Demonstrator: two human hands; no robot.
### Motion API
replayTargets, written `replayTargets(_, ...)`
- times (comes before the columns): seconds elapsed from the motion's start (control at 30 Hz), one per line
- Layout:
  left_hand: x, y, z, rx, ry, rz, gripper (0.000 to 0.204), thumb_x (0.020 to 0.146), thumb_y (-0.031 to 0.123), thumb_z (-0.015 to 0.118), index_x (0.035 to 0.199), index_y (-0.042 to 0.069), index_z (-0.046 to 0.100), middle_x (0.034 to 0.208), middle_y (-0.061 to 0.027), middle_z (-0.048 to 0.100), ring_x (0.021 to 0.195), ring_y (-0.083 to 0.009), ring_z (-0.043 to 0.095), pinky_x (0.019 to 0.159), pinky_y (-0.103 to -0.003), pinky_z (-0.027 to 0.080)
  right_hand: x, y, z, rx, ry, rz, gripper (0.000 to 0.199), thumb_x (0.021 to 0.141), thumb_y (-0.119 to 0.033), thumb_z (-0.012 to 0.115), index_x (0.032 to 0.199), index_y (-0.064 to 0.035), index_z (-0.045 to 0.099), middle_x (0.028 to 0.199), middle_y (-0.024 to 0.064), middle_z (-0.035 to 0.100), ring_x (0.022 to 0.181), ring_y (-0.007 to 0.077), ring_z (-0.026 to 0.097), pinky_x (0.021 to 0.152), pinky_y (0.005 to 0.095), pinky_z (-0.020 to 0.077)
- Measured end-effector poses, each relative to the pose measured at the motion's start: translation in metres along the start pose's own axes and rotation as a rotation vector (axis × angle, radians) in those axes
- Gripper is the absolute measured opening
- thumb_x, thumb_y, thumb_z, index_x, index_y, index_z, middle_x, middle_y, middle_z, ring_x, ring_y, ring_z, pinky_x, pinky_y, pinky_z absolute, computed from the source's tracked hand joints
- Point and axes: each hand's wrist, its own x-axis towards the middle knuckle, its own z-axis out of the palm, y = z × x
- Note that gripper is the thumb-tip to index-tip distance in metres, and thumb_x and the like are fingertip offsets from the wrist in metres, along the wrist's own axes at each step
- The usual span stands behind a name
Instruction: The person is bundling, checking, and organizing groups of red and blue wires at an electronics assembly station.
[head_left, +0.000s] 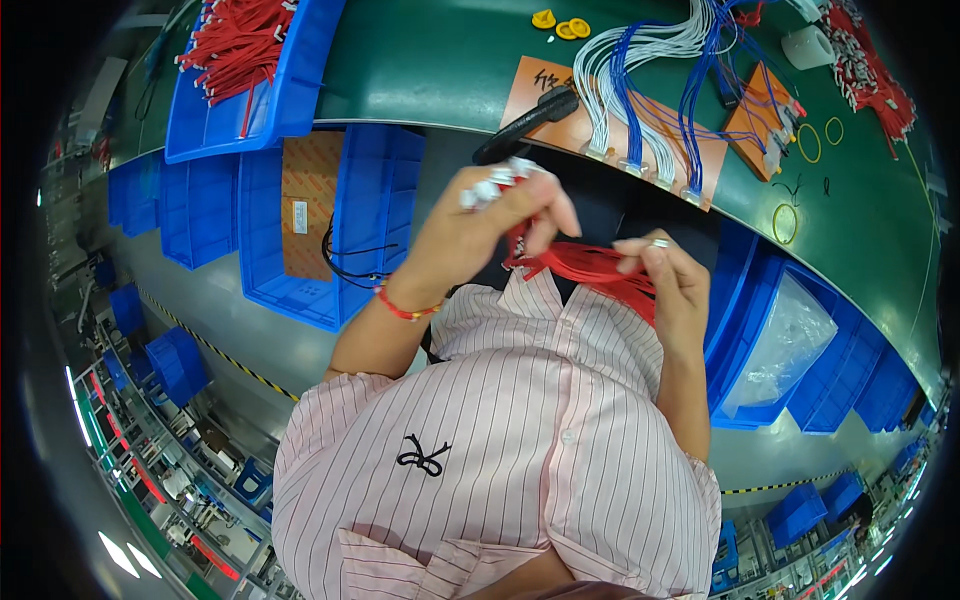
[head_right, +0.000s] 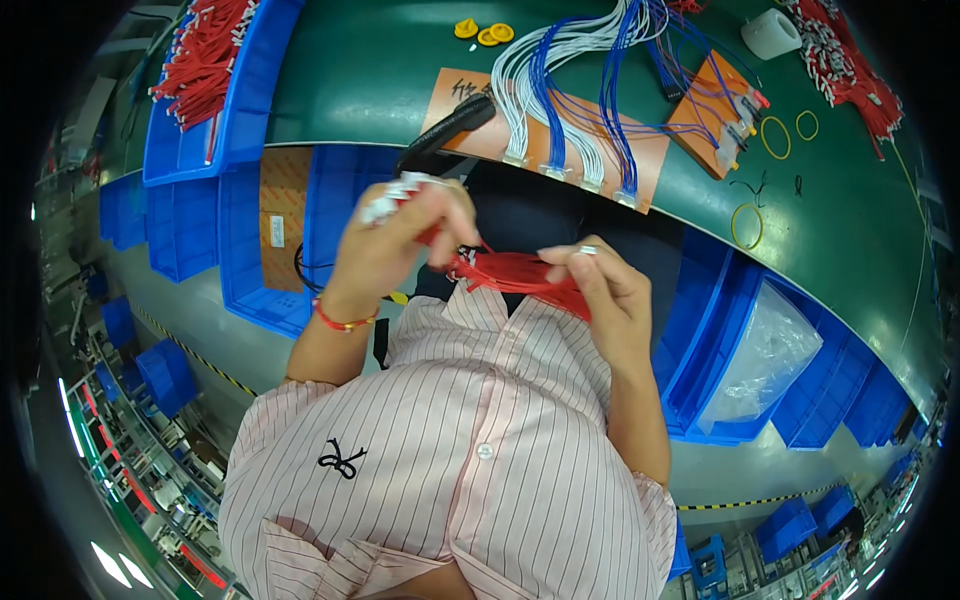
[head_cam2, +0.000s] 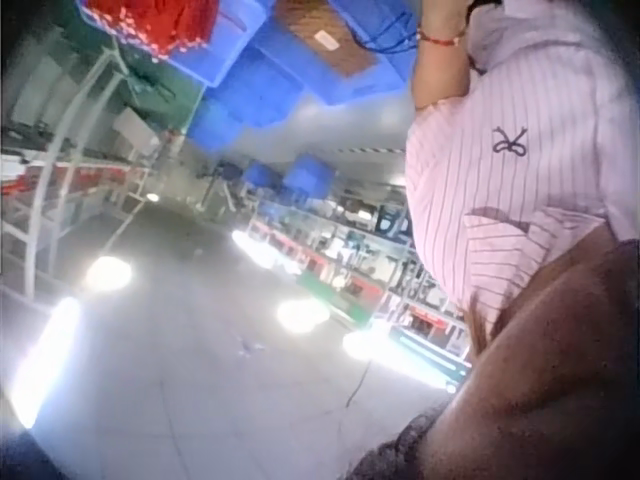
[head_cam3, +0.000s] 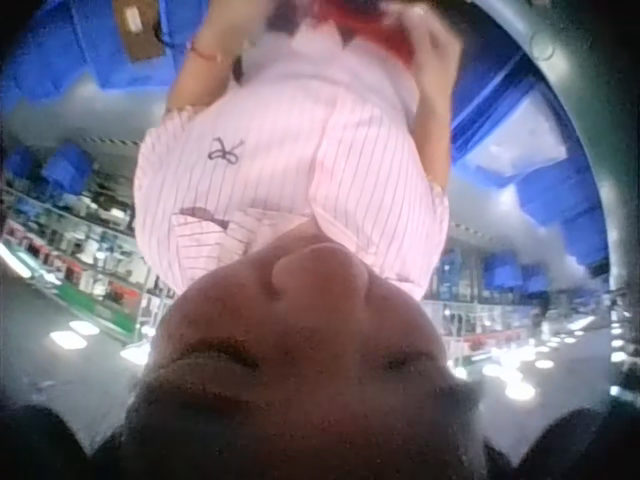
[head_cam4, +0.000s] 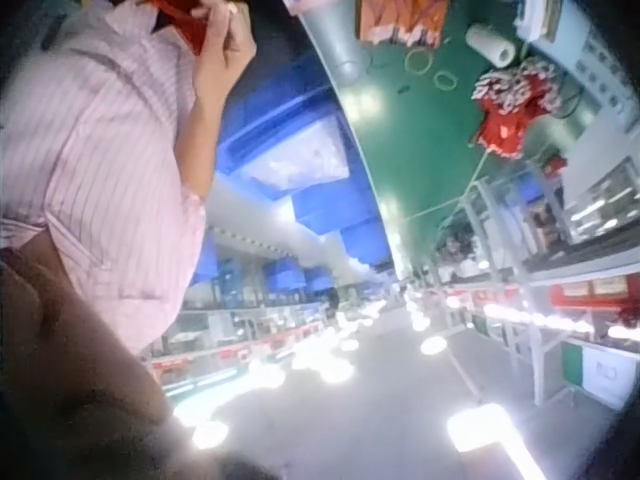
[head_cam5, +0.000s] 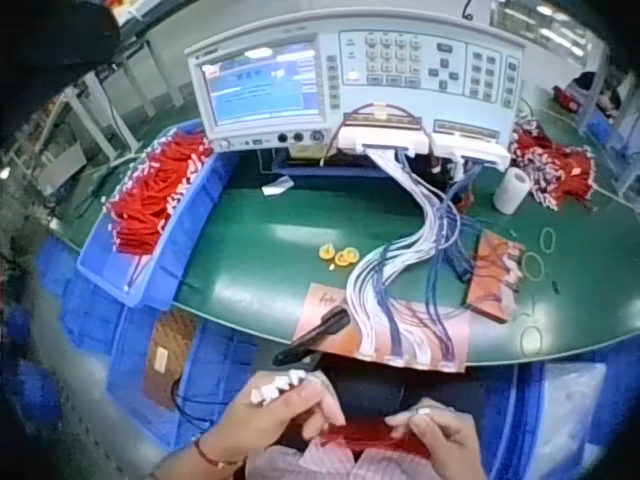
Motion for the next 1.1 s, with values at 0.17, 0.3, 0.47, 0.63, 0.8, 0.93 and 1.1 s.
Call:
replayTargets(0.17,-0.020,0.022,-0.027,-0.003,0.096,0.201,0.032,0.100,0.025,0.058,0.098,-0.005,0.070,0.065,-0.0014,0.056,0.059,-0.0057,0.047,0.054,-0.022,0.038,0.020,0.040,0.022,-0.580,-0.176,-0.196,0.017,0.090,-0.009,0.066,0.103,0.0009,0.067,0.095,0.0086,0.061,0.087,0.0225,0.060,0.080,0.0305,0.0468)
replayTargets(0.3,-0.026,0.032,-0.029,0.476,0.206,0.254,0.027,0.094,0.019,0.068,0.109,-0.002,0.071,0.079,-0.0008,0.066,0.063,-0.0033,0.048,0.055,-0.020,0.036,0.026,0.053,0.028,-0.642,-0.209,-0.224,0.011,0.088,-0.007,0.068,0.095,0.0005,0.065,0.094,0.0090,0.062,0.086,0.0264,0.059,0.079,0.0328,0.0471)
replayTargets(0.47,-0.024,0.014,-0.022,0.565,0.098,-0.047,0.034,0.099,0.027,0.060,0.121,0.003,0.068,0.068,0.0066,0.055,0.061,-0.0020,0.043,0.052,-0.023,0.034,0.022,0.034,0.018,-0.151,-0.119,-0.015,0.006,0.092,-0.005,0.064,0.098,-0.0010,0.063,0.088,0.0050,0.063,0.083,0.0133,0.060,0.078,0.0276,0.0480)
replayTargets(0.63,-0.008,-0.039,0.003,0.298,0.005,0.067,0.035,0.102,0.020,0.055,0.130,0.001,0.062,0.078,0.0032,0.051,0.062,-0.0036,0.043,0.057,-0.021,0.036,0.022,0.013,0.023,0.087,-0.167,0.028,0.009,0.097,-0.009,0.060,0.098,0.0004,0.059,0.087,0.0038,0.063,0.082,0.0095,0.061,0.077,0.0245,0.0493)
replayTargets(0.8,0.005,-0.049,0.018,0.239,0.024,0.118,0.031,0.102,0.014,0.054,0.127,-0.002,0.063,0.100,0.0000,0.055,0.062,-0.0028,0.043,0.057,-0.019,0.037,0.017,0.006,0.032,-0.149,0.019,-0.138,0.008,0.095,-0.005,0.063,0.097,0.0009,0.058,0.085,0.0042,0.063,0.077,0.0077,0.061,0.067,0.0224,0.0496)
replayTargets(0.93,0.007,-0.037,0.032,-0.058,0.074,-0.092,0.029,0.103,0.019,0.051,0.109,-0.004,0.068,0.084,-0.0012,0.057,0.052,-0.0023,0.038,0.047,-0.020,0.031,0.008,0.002,0.021,-0.256,0.026,-0.097,0.012,0.094,-0.002,0.064,0.103,0.0003,0.057,0.082,0.0031,0.060,0.075,0.0052,0.060,0.064,0.0217,0.0489)
replayTargets(1.1,0.015,-0.043,0.034,-0.159,0.200,-0.115,0.030,0.103,0.024,0.052,0.095,-0.001,0.066,0.070,0.0013,0.055,0.049,-0.0009,0.035,0.045,-0.019,0.025,-0.009,-0.002,-0.026,0.050,-0.096,0.258,0.017,0.096,-0.002,0.060,0.112,0.0007,0.055,0.079,0.0022,0.059,0.065,0.0054,0.054,0.058,0.0201,0.0442)
